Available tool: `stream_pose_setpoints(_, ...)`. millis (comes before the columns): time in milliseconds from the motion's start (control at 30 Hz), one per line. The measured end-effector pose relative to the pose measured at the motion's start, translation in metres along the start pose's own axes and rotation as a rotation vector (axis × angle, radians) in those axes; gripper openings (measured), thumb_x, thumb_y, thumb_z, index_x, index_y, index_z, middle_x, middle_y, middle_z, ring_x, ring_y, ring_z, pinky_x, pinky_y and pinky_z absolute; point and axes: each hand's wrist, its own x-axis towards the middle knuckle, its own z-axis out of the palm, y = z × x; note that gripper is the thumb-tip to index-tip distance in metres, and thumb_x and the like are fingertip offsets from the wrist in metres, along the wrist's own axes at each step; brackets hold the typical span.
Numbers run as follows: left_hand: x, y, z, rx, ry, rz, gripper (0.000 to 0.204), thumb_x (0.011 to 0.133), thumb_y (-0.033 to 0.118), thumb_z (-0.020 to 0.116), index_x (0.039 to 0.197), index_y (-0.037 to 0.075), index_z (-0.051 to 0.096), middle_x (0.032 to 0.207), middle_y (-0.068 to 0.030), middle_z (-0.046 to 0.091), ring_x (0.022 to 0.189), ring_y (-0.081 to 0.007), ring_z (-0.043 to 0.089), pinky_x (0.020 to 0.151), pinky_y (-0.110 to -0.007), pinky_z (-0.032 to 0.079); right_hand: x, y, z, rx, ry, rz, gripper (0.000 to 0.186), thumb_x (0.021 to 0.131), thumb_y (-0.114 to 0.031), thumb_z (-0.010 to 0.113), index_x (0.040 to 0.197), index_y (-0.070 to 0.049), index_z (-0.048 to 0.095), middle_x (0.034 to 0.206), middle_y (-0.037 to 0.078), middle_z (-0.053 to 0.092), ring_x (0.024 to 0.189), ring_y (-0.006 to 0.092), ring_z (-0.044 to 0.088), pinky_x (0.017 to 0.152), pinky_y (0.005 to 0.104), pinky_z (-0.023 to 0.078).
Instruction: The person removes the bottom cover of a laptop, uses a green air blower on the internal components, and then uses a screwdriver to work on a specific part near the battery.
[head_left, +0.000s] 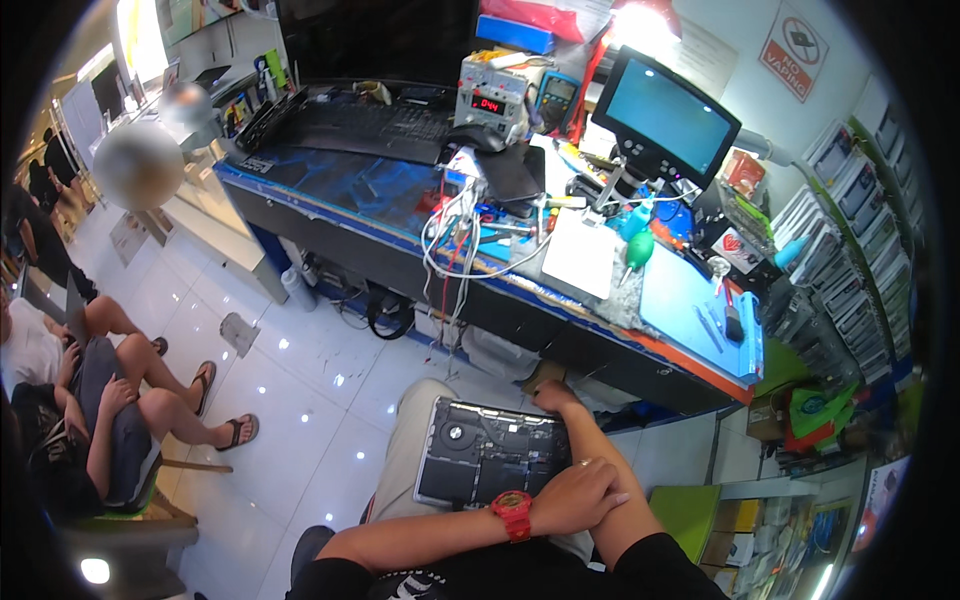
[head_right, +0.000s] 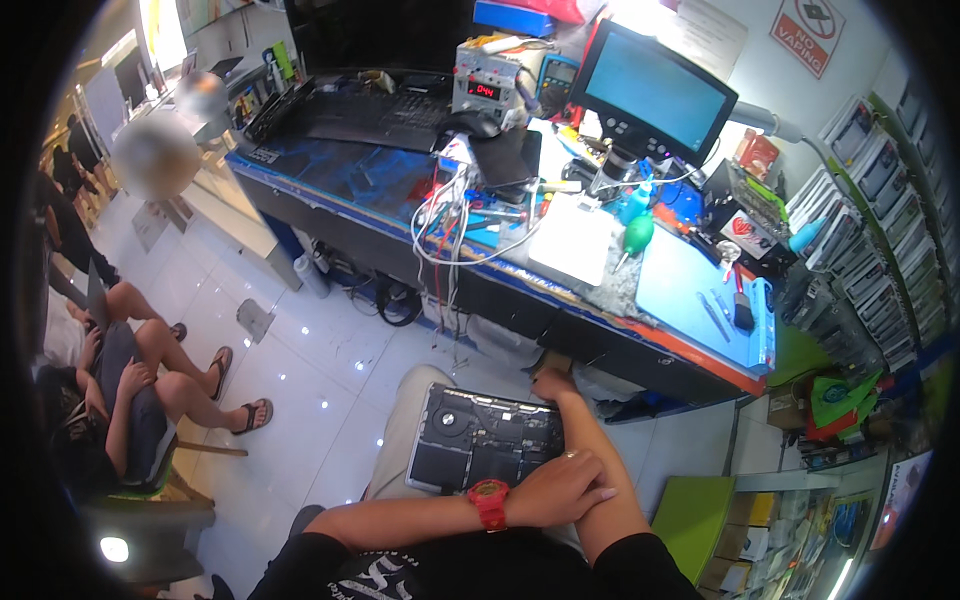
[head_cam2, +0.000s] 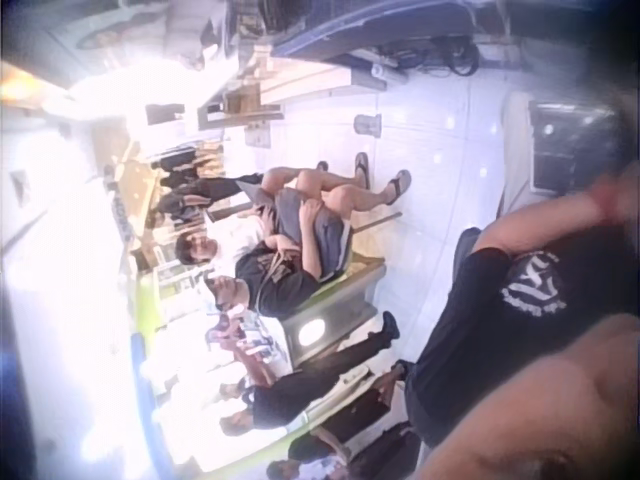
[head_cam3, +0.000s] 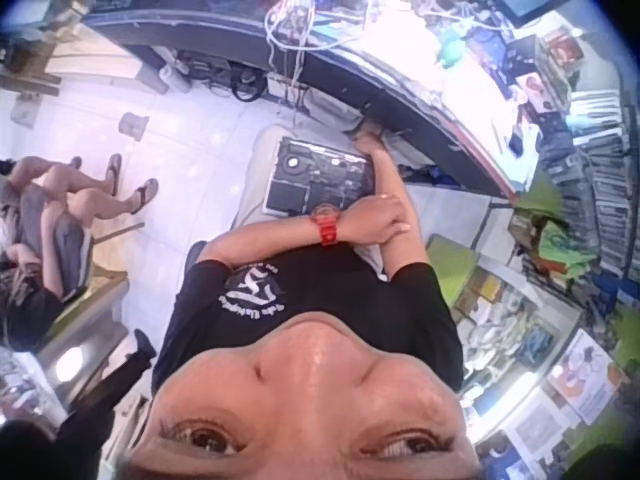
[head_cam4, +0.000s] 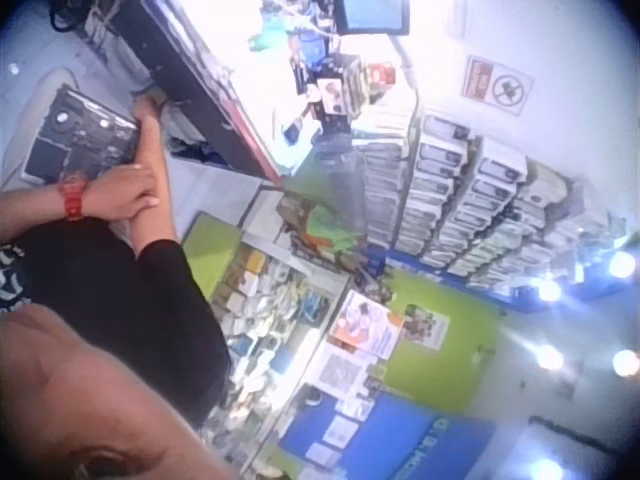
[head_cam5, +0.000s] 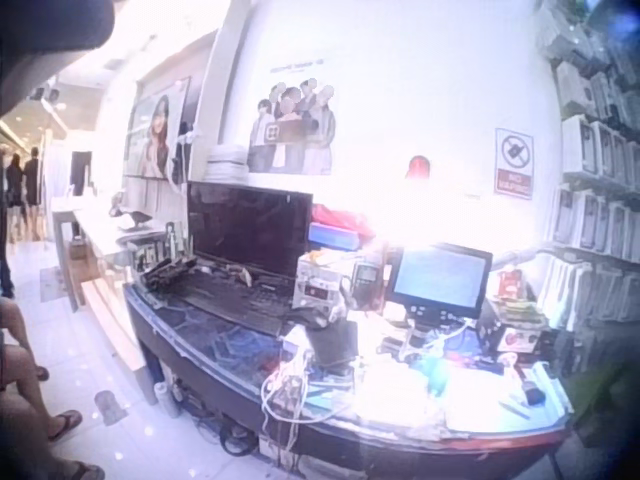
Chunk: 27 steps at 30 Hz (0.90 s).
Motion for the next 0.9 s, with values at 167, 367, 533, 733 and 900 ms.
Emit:
stream_pose_setpoints(167,-0.006,-0.016,0.010,0.029,0.259,0.140,0.033,0.103,0.033,0.062,0.101,0.000,0.062,0.094,-0.0175,0.063,0.090,-0.0404,0.062,0.086,-0.050,0.049,-0.003,-0.017,-0.012,0.027,-0.040,-0.009,0.043,0.084,-0.036,0.068,0.112,-0.005,0.077,0.119,0.022,0.073,0.111,0.0382,0.071,0.095,0.0455,0.055)
stream_pose_setpoints(367,-0.051,-0.026,-0.013,-0.023,-0.181,0.094,0.033,0.106,0.033,0.058,0.097,0.002,0.066,0.093,-0.0173,0.067,0.093,-0.0387,0.065,0.087,-0.050,0.050,-0.041,-0.044,-0.036,0.120,0.062,-0.006,0.039,0.094,-0.034,0.068,0.118,-0.005,0.075,0.122,0.023,0.072,0.114,0.0387,0.069,0.098,0.0462,0.054)
stream_pose_setpoints(533,-0.114,-0.058,-0.068,0.128,0.125,-0.220,0.022,0.101,0.027,0.066,0.099,0.005,0.069,0.092,-0.0143,0.068,0.093,-0.0362,0.066,0.087,-0.048,0.051,-0.166,-0.129,-0.136,0.247,0.262,-0.284,0.033,0.099,-0.024,0.067,0.123,-0.002,0.071,0.121,0.025,0.071,0.113,0.0404,0.070,0.095,0.0473,0.055)
stream_pose_setpoints(733,-0.154,-0.111,-0.117,0.473,0.558,-0.461,0.053,0.092,0.025,0.077,0.131,-0.003,0.056,0.126,-0.0263,0.059,0.116,-0.0432,0.059,0.098,-0.049,0.049,-0.236,-0.212,-0.261,0.594,0.772,-0.347,0.068,0.103,-0.021,0.067,0.158,0.006,0.037,0.097,0.012,0.068,0.078,0.0183,0.058,0.076,0.0342,0.049)
stream_pose_setpoints(900,-0.167,-0.148,-0.126,0.442,0.523,-0.416,0.081,0.085,0.033,0.083,0.142,-0.009,0.044,0.136,-0.0316,0.052,0.127,-0.0479,0.052,0.107,-0.052,0.044,-0.188,-0.216,-0.300,0.632,0.953,-0.421,0.060,0.107,-0.015,0.060,0.161,-0.003,0.038,0.082,-0.003,0.046,0.073,0.0070,0.043,0.065,0.0256,0.039)
